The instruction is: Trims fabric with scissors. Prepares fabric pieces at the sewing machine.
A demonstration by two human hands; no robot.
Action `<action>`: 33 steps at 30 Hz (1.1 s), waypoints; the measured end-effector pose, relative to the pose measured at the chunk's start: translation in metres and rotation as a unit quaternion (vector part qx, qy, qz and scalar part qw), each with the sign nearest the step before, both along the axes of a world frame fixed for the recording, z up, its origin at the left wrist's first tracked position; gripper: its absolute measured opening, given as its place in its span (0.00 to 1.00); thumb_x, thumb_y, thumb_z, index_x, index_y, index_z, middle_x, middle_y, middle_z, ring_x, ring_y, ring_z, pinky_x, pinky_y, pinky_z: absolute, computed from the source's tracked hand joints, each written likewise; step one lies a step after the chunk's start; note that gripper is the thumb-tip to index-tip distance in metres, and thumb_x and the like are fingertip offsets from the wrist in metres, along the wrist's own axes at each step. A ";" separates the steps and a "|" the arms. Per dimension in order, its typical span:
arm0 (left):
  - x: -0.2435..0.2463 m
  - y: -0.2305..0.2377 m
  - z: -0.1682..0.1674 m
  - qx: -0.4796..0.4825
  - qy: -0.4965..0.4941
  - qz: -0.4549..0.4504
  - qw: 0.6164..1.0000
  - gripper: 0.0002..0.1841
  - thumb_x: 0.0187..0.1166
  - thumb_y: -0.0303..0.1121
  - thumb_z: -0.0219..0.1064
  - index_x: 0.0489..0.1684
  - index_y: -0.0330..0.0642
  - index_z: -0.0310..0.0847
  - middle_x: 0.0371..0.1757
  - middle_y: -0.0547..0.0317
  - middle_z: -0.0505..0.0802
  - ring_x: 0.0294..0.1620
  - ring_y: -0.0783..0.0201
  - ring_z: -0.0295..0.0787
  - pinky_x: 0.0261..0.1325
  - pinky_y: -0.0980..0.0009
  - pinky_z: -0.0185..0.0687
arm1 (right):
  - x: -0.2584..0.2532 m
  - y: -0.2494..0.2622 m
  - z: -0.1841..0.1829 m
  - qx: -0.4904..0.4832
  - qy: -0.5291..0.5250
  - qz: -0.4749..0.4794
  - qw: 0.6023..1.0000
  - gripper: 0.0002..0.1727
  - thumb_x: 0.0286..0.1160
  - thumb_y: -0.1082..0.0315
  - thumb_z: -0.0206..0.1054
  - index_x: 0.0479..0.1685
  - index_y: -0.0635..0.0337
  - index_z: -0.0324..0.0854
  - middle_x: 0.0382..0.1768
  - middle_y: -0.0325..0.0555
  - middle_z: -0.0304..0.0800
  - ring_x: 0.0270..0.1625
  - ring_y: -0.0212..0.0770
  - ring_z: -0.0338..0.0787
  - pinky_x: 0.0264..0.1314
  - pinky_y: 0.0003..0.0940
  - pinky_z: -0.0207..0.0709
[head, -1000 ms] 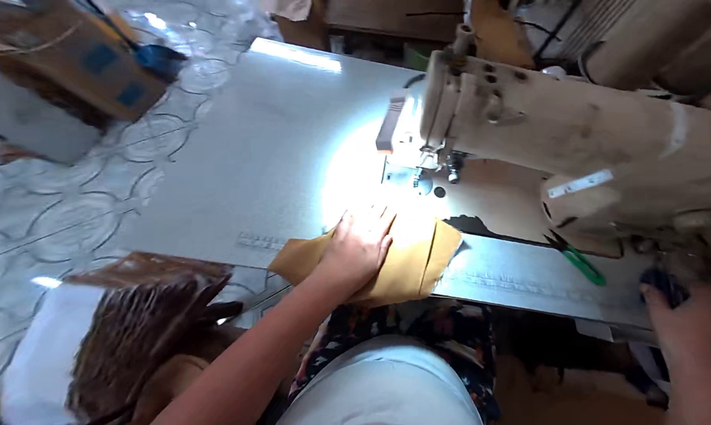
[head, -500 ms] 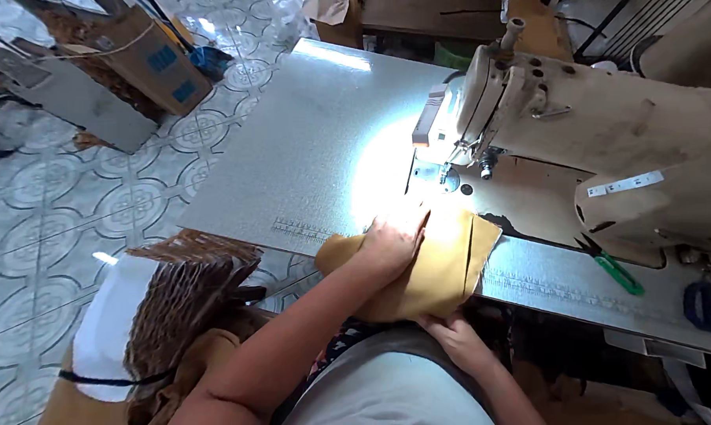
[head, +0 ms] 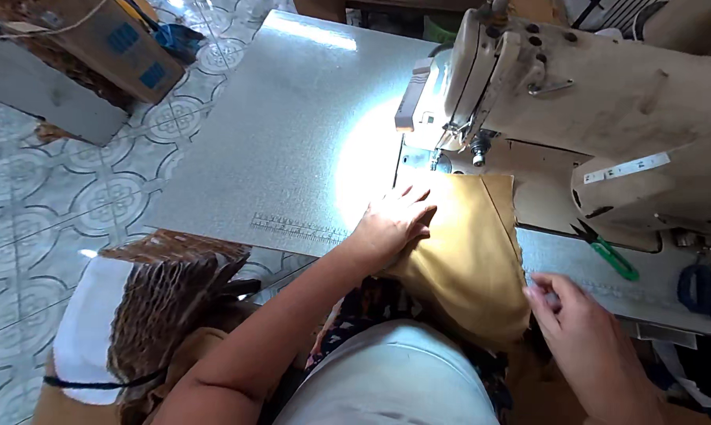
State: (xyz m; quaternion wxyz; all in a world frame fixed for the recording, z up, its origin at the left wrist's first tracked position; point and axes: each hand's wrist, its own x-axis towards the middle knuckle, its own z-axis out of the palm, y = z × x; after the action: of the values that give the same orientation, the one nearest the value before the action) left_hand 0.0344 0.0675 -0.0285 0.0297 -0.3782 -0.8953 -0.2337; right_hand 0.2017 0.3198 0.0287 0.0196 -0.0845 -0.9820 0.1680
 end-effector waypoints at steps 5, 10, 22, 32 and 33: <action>-0.012 -0.013 -0.002 0.050 -0.031 -0.039 0.998 0.22 0.84 0.44 0.65 0.72 0.48 0.85 0.84 0.52 0.79 0.86 0.49 0.70 0.82 0.43 0.67 | -0.087 -0.055 -0.027 -0.019 0.167 0.156 0.973 0.19 0.87 0.63 0.56 0.66 0.60 0.86 0.69 0.52 0.87 0.74 0.53 0.85 0.74 0.50 0.79; -0.020 -0.031 0.002 0.046 -0.005 0.081 0.996 0.18 0.85 0.26 0.62 0.72 0.40 0.83 0.69 0.50 0.90 0.69 0.52 0.87 0.77 0.55 0.76 | -0.126 -0.067 -0.072 0.026 0.135 0.194 0.971 0.25 0.89 0.59 0.49 0.80 0.50 0.78 0.81 0.45 0.78 0.86 0.54 0.71 0.84 0.57 0.64; -0.015 -0.014 -0.002 0.071 0.001 0.069 0.995 0.14 0.82 0.39 0.67 0.60 0.51 0.92 0.67 0.58 0.91 0.73 0.56 0.84 0.80 0.41 0.68 | -0.126 -0.067 -0.068 0.030 0.129 0.181 0.974 0.26 0.86 0.55 0.50 0.78 0.45 0.80 0.79 0.46 0.80 0.84 0.54 0.73 0.77 0.58 0.68; -0.006 -0.009 -0.007 0.065 -0.012 0.115 0.991 0.14 0.85 0.40 0.63 0.61 0.52 0.91 0.60 0.57 0.94 0.68 0.55 0.87 0.81 0.40 0.64 | -0.146 -0.060 -0.061 0.032 0.126 0.186 0.974 0.25 0.84 0.51 0.51 0.74 0.37 0.84 0.68 0.46 0.85 0.73 0.54 0.80 0.63 0.57 0.72; -0.006 -0.009 -0.008 0.074 -0.006 0.117 0.990 0.14 0.85 0.40 0.64 0.61 0.53 0.91 0.61 0.58 0.93 0.68 0.55 0.87 0.81 0.40 0.63 | -0.148 -0.060 -0.061 0.033 0.128 0.187 0.974 0.25 0.84 0.51 0.51 0.74 0.36 0.84 0.66 0.46 0.86 0.72 0.55 0.80 0.63 0.57 0.72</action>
State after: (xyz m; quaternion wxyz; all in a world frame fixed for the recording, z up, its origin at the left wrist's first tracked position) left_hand 0.0284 0.0587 -0.0368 0.0792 -0.2666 -0.9138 -0.2961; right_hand 0.0537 0.2603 -0.0320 0.1156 0.1234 -0.9747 0.1459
